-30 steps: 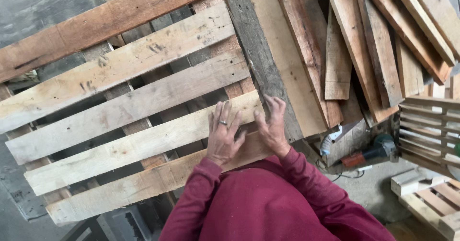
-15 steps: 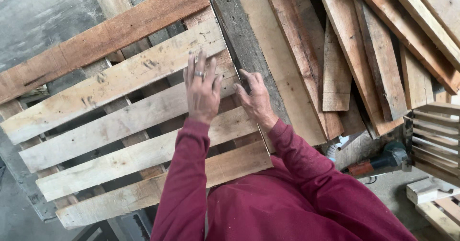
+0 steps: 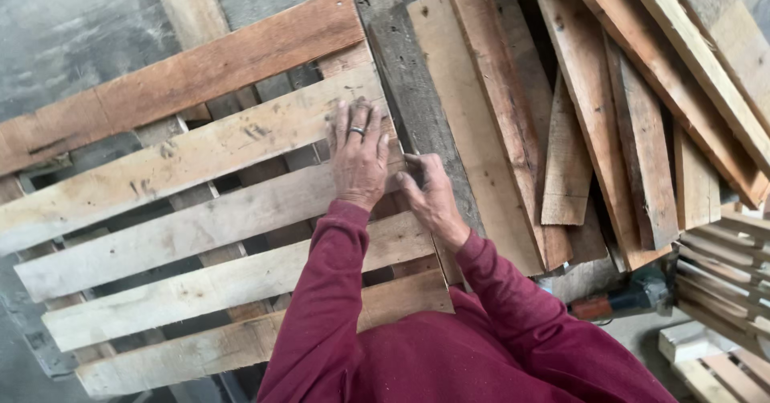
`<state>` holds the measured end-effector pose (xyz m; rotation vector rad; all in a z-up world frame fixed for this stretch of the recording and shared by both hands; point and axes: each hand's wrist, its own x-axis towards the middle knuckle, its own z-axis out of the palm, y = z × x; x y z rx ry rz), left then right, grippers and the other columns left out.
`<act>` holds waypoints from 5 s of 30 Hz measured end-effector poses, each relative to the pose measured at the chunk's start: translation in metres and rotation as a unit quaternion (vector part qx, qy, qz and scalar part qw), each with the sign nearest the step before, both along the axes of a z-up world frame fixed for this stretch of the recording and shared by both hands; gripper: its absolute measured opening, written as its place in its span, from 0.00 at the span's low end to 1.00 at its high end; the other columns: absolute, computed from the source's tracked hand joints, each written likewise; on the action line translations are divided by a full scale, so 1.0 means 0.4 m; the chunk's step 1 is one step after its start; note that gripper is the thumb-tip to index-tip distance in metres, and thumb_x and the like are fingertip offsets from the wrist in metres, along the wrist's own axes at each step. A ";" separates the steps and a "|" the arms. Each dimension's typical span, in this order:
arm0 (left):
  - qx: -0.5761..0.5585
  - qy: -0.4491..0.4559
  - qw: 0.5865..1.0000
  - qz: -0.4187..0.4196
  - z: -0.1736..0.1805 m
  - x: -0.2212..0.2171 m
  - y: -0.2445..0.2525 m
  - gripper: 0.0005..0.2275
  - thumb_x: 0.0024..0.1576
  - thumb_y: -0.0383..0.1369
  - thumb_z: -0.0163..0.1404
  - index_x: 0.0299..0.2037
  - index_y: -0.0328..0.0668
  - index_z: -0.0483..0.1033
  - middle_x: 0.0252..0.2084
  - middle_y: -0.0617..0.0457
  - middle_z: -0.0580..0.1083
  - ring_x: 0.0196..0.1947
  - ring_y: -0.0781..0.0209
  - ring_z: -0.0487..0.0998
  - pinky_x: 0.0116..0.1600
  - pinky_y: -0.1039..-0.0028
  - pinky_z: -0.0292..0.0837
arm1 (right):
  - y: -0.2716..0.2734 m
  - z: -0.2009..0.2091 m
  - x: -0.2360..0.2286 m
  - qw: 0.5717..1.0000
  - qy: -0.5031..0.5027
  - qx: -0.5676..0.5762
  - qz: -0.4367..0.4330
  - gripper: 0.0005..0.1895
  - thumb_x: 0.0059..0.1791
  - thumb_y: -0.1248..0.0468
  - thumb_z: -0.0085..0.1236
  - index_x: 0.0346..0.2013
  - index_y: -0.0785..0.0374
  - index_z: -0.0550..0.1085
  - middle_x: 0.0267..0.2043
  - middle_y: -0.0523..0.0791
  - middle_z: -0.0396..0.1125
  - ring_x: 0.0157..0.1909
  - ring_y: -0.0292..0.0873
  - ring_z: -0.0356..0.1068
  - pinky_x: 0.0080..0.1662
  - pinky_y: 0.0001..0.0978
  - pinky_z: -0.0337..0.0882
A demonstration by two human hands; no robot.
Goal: The person selects wooden planks from a stack and places them onto a pallet frame. They then retrieve nails from a container and use a hammer to fasten the planks to the frame, securing the pallet structure.
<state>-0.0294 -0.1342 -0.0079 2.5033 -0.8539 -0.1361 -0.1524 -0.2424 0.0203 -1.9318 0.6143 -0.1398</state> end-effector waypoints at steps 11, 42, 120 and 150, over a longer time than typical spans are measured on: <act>-0.289 0.071 0.949 0.105 0.159 -0.256 0.244 0.20 0.60 0.20 0.52 0.64 0.33 0.71 0.70 0.41 0.67 0.73 0.39 0.67 0.76 0.57 0.68 | 0.197 0.187 -0.043 0.973 -0.123 -0.089 0.176 0.13 0.51 0.77 0.56 0.50 0.70 0.72 0.55 0.53 0.66 0.57 0.53 0.70 0.56 0.38 0.73; -0.325 0.043 0.616 0.716 -0.084 -1.245 1.670 0.18 0.55 0.18 0.50 0.57 0.34 0.76 0.52 0.39 0.78 0.53 0.43 0.79 0.58 0.63 0.74 | 1.792 -0.128 -0.612 0.682 0.026 0.075 0.727 0.07 0.51 0.70 0.59 0.44 0.66 0.75 0.41 0.49 0.71 0.41 0.48 0.74 0.43 0.34 0.73; -0.774 -0.152 -0.107 0.606 -0.894 -1.127 2.107 0.13 0.65 0.41 0.49 0.44 0.36 0.76 0.34 0.50 0.76 0.34 0.58 0.74 0.42 0.68 0.72 | 2.330 -0.734 -0.481 0.455 -0.026 0.011 0.890 0.18 0.49 0.70 0.61 0.53 0.67 0.75 0.48 0.53 0.71 0.50 0.58 0.74 0.49 0.43 0.74; -0.650 -0.033 0.207 0.731 -0.816 -1.102 2.053 0.13 0.73 0.33 0.47 0.54 0.25 0.75 0.45 0.44 0.74 0.47 0.51 0.73 0.53 0.62 0.70 | 2.268 -0.781 -0.407 0.596 0.096 -0.055 0.796 0.11 0.56 0.65 0.57 0.51 0.66 0.76 0.47 0.49 0.75 0.47 0.42 0.74 0.50 0.32 0.73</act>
